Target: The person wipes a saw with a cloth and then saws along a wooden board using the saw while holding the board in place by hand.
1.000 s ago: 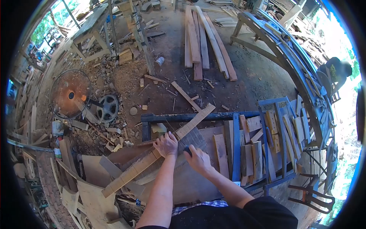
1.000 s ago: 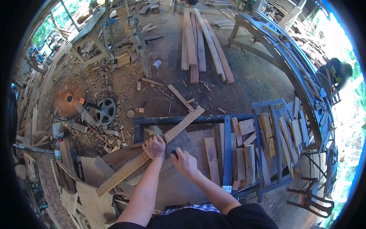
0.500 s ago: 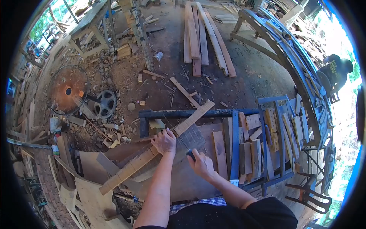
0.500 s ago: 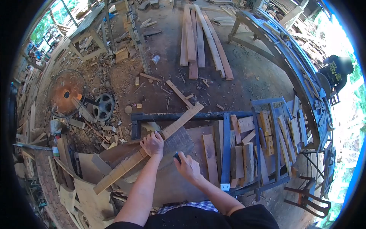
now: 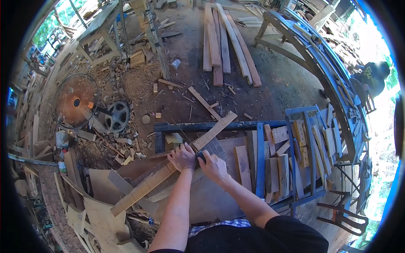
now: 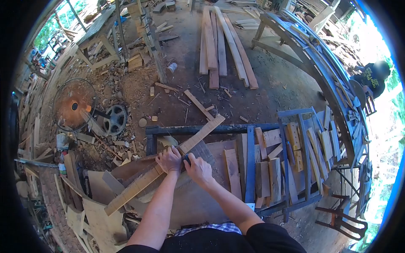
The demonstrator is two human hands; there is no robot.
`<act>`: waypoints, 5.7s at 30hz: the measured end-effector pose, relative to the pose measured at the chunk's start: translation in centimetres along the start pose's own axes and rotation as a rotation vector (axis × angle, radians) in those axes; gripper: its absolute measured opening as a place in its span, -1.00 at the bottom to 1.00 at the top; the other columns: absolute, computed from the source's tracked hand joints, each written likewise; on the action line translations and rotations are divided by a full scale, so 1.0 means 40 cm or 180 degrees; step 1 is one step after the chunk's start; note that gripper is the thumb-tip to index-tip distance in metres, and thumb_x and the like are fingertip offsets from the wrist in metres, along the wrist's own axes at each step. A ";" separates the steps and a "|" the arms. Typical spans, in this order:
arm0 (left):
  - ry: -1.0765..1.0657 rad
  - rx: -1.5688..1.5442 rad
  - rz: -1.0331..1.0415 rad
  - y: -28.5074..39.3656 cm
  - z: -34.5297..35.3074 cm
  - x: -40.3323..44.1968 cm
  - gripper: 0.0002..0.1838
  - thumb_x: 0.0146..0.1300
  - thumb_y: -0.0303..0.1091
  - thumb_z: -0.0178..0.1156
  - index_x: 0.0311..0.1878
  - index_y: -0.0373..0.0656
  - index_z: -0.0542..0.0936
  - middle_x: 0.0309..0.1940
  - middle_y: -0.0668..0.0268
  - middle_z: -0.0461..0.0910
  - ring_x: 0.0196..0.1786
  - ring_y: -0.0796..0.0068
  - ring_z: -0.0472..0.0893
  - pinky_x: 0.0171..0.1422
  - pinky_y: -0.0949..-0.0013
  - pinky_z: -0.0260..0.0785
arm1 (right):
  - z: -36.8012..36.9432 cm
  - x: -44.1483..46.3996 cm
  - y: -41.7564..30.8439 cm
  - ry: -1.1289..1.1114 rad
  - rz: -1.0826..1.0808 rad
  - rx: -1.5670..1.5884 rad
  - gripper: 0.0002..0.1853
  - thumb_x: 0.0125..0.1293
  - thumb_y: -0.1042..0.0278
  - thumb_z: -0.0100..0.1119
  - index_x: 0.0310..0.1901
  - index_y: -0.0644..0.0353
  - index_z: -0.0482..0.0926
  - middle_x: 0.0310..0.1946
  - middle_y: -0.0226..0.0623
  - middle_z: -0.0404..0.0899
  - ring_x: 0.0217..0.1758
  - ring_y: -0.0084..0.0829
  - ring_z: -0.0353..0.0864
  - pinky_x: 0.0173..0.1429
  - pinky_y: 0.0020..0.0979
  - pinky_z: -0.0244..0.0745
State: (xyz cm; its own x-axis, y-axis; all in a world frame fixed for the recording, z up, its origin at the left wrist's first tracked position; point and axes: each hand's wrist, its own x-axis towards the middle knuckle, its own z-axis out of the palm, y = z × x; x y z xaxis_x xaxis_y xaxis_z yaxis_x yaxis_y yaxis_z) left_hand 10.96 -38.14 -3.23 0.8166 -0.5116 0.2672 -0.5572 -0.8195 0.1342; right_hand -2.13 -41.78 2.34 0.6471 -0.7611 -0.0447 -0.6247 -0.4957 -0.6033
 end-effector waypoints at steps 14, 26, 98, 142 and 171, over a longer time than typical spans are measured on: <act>-0.0048 0.0055 -0.0021 -0.002 -0.001 0.003 -0.62 0.37 -0.10 -0.03 -0.41 -0.03 0.69 -0.43 0.20 0.68 -0.26 0.17 0.63 0.07 0.02 0.27 | 0.019 -0.024 0.012 0.0162 -0.0106 -0.0047 -0.73 0.35 0.07 0.18 -0.14 0.06 0.47 -0.49 -0.01 0.57 -0.47 0.08 0.63 -0.42 0.00 0.55; -0.0092 0.0077 -0.0039 -0.001 -0.003 -0.003 -0.64 0.36 -0.10 -0.03 -0.39 -0.02 0.69 -0.40 0.23 0.69 -0.23 0.18 0.62 0.07 0.03 0.27 | -0.019 -0.073 0.023 0.0013 -0.0112 -0.0268 -0.73 0.36 0.08 0.17 -0.12 0.08 0.46 -0.48 -0.01 0.57 -0.48 0.05 0.64 -0.42 -0.02 0.56; -0.0210 0.0027 -0.0160 0.001 -0.005 0.002 -0.63 0.38 -0.11 -0.04 -0.39 -0.01 0.69 -0.44 0.23 0.69 -0.25 0.18 0.62 0.08 0.00 0.26 | -0.039 -0.071 0.035 -0.0265 -0.0029 0.0028 -0.71 0.37 0.06 0.15 -0.15 0.11 0.44 -0.42 0.07 0.59 -0.40 0.16 0.62 -0.33 0.06 0.52; -0.0084 0.0037 -0.0169 0.008 -0.012 0.012 -0.64 0.37 -0.10 -0.04 -0.39 0.00 0.68 -0.41 0.27 0.70 -0.24 0.20 0.63 0.03 0.03 0.29 | -0.085 -0.179 0.084 -0.0219 -0.0113 -0.0042 -0.72 0.35 0.09 0.18 -0.11 0.09 0.45 -0.43 -0.02 0.58 -0.36 0.10 0.64 -0.31 0.01 0.55; -0.0390 0.0064 -0.0133 0.017 -0.023 0.010 -0.56 0.41 -0.09 -0.11 -0.36 -0.10 0.69 -0.31 0.18 0.71 -0.16 0.10 0.64 0.04 -0.03 0.29 | -0.430 0.650 -0.082 0.0809 -0.0034 -0.0431 -0.66 0.33 0.06 0.00 -0.12 0.14 0.60 -0.26 -0.01 0.70 -0.15 0.02 0.72 -0.05 -0.05 0.61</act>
State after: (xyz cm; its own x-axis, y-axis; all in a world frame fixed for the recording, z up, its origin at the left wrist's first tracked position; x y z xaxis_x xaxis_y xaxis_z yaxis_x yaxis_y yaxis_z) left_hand 10.77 -38.68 -2.14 0.8520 -0.5036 0.1431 -0.5202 -0.8451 0.1233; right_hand 9.21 -67.14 16.85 0.5343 -0.8275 0.1723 -0.6822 -0.5425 -0.4901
